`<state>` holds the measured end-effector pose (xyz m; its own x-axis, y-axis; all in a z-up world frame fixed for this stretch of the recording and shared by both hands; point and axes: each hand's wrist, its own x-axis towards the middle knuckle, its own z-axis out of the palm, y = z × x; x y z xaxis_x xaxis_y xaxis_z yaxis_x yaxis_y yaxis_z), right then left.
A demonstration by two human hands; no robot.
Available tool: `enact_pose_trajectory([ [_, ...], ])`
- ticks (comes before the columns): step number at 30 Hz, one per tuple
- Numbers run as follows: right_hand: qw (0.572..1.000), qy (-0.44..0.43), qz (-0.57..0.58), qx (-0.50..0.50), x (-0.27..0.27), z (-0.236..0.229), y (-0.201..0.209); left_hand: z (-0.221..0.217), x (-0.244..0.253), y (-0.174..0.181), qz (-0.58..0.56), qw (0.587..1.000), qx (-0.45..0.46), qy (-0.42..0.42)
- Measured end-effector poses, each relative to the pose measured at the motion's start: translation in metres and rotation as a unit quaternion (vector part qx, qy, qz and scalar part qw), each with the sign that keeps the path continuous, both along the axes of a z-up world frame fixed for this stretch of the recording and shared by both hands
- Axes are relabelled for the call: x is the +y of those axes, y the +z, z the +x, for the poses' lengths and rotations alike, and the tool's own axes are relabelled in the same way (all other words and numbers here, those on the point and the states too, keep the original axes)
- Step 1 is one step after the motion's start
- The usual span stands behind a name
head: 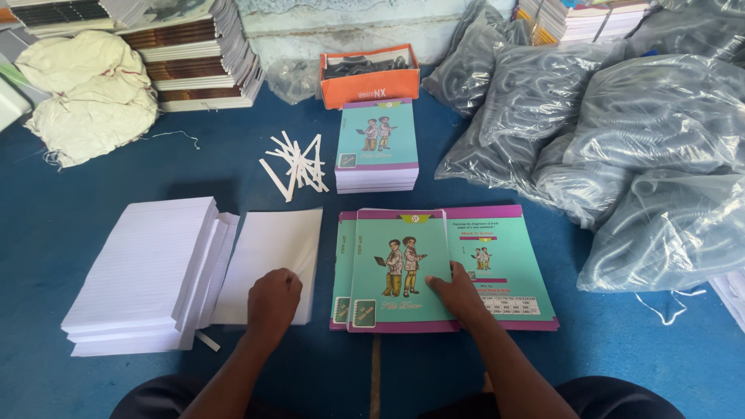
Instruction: The person assembles notebooks by inserting stacks of lined paper between covers. They handle the paper and covers by hand, aligning them and stacking the completed notebooks.
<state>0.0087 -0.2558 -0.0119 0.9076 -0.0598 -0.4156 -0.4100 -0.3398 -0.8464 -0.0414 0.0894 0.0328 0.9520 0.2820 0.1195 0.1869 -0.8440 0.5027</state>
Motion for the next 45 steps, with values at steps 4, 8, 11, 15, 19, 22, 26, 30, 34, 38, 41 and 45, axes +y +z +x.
enact_pose_trajectory([
  [4,1.000,-0.004,-0.009,0.011,0.001,-0.001,0.005,0.000,-0.019,0.017,-0.062,0.997,-0.041,-0.003],
  [8,1.000,-0.005,-0.006,0.012,0.002,-0.003,0.008,0.005,-0.041,0.024,-0.109,0.991,-0.073,-0.014],
  [11,1.000,-0.002,-0.010,0.007,0.001,-0.002,0.007,0.009,-0.058,0.027,-0.096,0.991,-0.079,-0.040],
  [15,1.000,0.000,-0.004,-0.003,0.000,0.000,0.005,0.009,-0.083,0.027,-0.132,0.983,-0.108,-0.062],
  [19,1.000,0.005,-0.011,-0.005,-0.001,0.000,0.003,0.008,-0.112,0.022,-0.138,0.980,-0.107,-0.095],
  [22,1.000,-0.001,-0.006,-0.006,-0.001,0.000,0.004,0.006,-0.136,0.018,-0.147,0.978,-0.088,-0.122],
  [26,1.000,-0.005,0.015,-0.012,-0.001,-0.001,0.005,-0.001,-0.164,0.015,-0.153,0.978,-0.038,-0.134],
  [30,1.000,-0.011,0.025,-0.008,-0.002,0.000,0.005,-0.009,-0.177,0.016,-0.168,0.967,-0.075,-0.177],
  [34,0.997,-0.046,0.067,-0.007,-0.003,0.006,0.001,-0.013,-0.184,0.016,-0.189,0.954,-0.107,-0.206],
  [38,0.997,-0.047,0.062,0.004,-0.005,0.009,-0.001,-0.013,-0.193,0.014,-0.197,0.953,-0.093,-0.211],
  [41,0.996,-0.043,0.072,0.014,-0.006,0.008,-0.001,-0.010,-0.200,0.012,-0.195,0.957,-0.073,-0.201],
  [45,0.997,-0.025,0.070,0.001,-0.007,0.009,-0.003,-0.011,-0.206,0.005,-0.191,0.958,-0.092,-0.194],
])
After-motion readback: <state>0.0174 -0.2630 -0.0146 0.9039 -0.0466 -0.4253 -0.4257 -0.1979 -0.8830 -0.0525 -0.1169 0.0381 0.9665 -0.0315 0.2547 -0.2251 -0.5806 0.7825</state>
